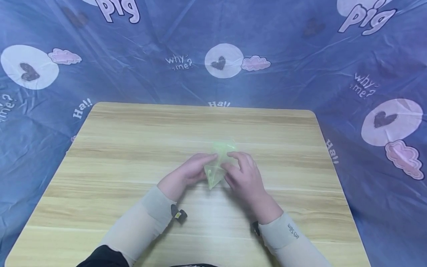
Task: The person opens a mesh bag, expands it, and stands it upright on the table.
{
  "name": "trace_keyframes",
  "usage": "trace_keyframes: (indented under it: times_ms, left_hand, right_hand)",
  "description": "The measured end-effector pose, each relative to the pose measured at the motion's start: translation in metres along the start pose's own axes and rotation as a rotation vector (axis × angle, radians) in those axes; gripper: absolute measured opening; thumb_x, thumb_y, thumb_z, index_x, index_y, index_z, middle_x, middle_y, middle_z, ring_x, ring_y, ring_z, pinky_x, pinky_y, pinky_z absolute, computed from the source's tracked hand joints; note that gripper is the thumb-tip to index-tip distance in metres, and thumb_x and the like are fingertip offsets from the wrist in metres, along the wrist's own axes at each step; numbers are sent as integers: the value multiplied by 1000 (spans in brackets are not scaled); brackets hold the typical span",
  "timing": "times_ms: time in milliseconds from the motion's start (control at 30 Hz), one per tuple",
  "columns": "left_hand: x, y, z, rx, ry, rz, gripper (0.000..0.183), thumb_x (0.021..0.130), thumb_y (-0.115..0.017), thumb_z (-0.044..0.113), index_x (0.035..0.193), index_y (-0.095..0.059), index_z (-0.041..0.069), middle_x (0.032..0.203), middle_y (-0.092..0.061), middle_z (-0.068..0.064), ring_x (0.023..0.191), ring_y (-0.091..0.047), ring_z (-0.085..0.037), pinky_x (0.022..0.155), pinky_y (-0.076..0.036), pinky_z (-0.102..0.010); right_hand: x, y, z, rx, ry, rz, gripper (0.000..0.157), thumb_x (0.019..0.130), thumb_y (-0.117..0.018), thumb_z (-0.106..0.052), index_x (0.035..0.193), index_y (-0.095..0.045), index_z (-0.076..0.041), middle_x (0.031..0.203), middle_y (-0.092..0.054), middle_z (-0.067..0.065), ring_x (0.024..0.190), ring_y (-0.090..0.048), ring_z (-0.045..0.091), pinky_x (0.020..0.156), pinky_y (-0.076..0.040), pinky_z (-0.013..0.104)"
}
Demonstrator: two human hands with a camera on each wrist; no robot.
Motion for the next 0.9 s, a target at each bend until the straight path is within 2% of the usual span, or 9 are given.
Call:
trace_keyframes:
  times_ms: [133,267,367,433,500,600,700,800,900]
  left_hand:
    - [0,0,-2,16,2,1,50,111,-53,36,139,-61,-4,122,-72,-18,101,-73,-26,94,-60,-47]
    - [-2,14,-1,125,-49,125,58,111,-51,46,143,-55,-2,116,-67,-17,95,-70,-30,88,-61,-49]
    - [-9,27,10,240,-159,266,53,112,-49,44,143,-52,3,121,-66,-14,102,-68,-33,91,-59,-49]
    - [-15,29,22,317,-275,310,42,113,-48,33,143,-53,3,128,-65,-16,113,-65,-35,100,-55,-50]
    - [-23,25,36,392,-411,298,34,112,-47,17,141,-57,2,137,-63,-14,121,-62,-33,104,-52,-50]
    - [-37,12,55,489,-603,229,39,102,-51,-3,138,-62,2,141,-60,-13,125,-57,-33,104,-50,-53]
    - [-50,1,67,579,-724,182,44,94,-62,-6,136,-66,3,141,-62,-10,128,-56,-31,102,-50,-56]
    - [-55,-4,71,674,-762,195,44,93,-73,1,136,-67,4,136,-67,-8,127,-59,-26,105,-50,-52]
    - [-55,-4,71,736,-746,233,47,92,-78,7,137,-66,4,129,-71,-9,120,-63,-23,107,-50,-46]
  right_hand:
    - [0,0,3,26,-38,-13,25,79,-57,-1,97,-74,-6,110,-68,23,96,-63,43,79,-52,57]
    - [0,2,13,105,-142,-11,20,81,-59,1,92,-75,-3,108,-69,20,96,-62,42,81,-49,50]
    - [0,5,21,167,-215,2,15,83,-64,1,91,-77,-2,107,-70,20,95,-61,42,83,-47,44]
    - [0,7,24,198,-251,5,14,84,-67,0,91,-78,-1,106,-71,21,95,-60,42,84,-46,38]
    - [1,8,27,217,-279,5,14,84,-66,3,90,-78,1,106,-71,22,94,-61,42,85,-47,33]
    - [0,10,31,255,-328,5,18,80,-66,12,89,-78,4,106,-72,22,95,-61,41,86,-47,28]
    - [-2,9,35,292,-379,-1,23,77,-66,21,90,-77,5,107,-72,21,98,-62,40,90,-47,26]
    - [-4,6,39,323,-428,-28,27,78,-64,25,93,-77,6,108,-72,20,102,-62,37,95,-46,22]
    - [-6,3,41,353,-456,-58,29,79,-62,26,94,-77,6,109,-73,19,105,-63,36,97,-46,18]
Point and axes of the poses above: each hand's wrist, its own x-axis towards the middle knuckle, its own y-axis out of the back of the hand, z = x × y, the point moved 10 cm from there along x, towards the middle knuckle
